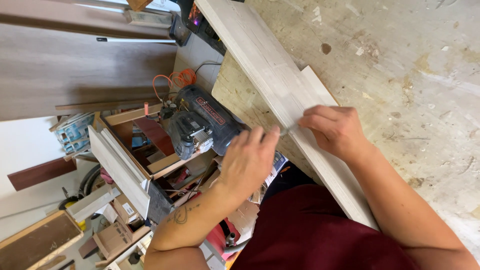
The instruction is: The person uses a metal scraper to remove material from the edge of a long white wooden plank resting on a workbench. They repeatedly scrape along the edge, then flip the plank and continue scraping the opposite side. The person finishes by wiping the plank with a cloth.
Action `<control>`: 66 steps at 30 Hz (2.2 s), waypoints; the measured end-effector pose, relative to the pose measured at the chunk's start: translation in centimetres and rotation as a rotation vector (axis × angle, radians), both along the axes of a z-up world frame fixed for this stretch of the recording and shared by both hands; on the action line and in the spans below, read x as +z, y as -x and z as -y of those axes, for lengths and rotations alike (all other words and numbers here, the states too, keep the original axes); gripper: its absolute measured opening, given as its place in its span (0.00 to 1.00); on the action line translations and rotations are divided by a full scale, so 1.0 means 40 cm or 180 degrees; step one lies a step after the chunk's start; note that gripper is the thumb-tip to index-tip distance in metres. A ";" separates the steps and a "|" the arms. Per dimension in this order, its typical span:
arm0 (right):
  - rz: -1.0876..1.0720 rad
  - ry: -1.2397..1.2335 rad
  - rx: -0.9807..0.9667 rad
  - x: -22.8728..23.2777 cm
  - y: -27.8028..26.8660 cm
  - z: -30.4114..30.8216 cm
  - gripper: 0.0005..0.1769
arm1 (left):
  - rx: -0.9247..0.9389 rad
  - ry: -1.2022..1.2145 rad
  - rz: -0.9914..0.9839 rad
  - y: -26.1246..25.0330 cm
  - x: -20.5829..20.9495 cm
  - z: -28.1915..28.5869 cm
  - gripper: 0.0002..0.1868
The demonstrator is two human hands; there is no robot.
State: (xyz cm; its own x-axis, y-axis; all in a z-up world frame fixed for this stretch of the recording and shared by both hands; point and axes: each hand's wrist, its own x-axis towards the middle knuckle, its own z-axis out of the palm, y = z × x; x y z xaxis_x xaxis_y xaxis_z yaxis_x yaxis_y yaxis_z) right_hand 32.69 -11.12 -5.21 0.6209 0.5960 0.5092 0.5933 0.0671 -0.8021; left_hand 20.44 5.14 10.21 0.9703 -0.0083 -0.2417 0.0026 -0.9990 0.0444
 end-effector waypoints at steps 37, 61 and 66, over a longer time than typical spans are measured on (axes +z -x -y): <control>-0.0034 -0.0101 0.0221 0.027 0.091 0.152 0.21 | -0.0097 0.0370 -0.0343 0.073 0.058 0.142 0.17; 0.0046 0.0030 0.0007 0.024 0.090 0.147 0.20 | -0.0146 -0.0033 -0.0001 0.065 0.056 0.152 0.18; 0.0035 0.0003 0.0218 0.045 0.081 0.155 0.18 | -0.0139 -0.0216 -0.0111 0.068 0.065 0.180 0.16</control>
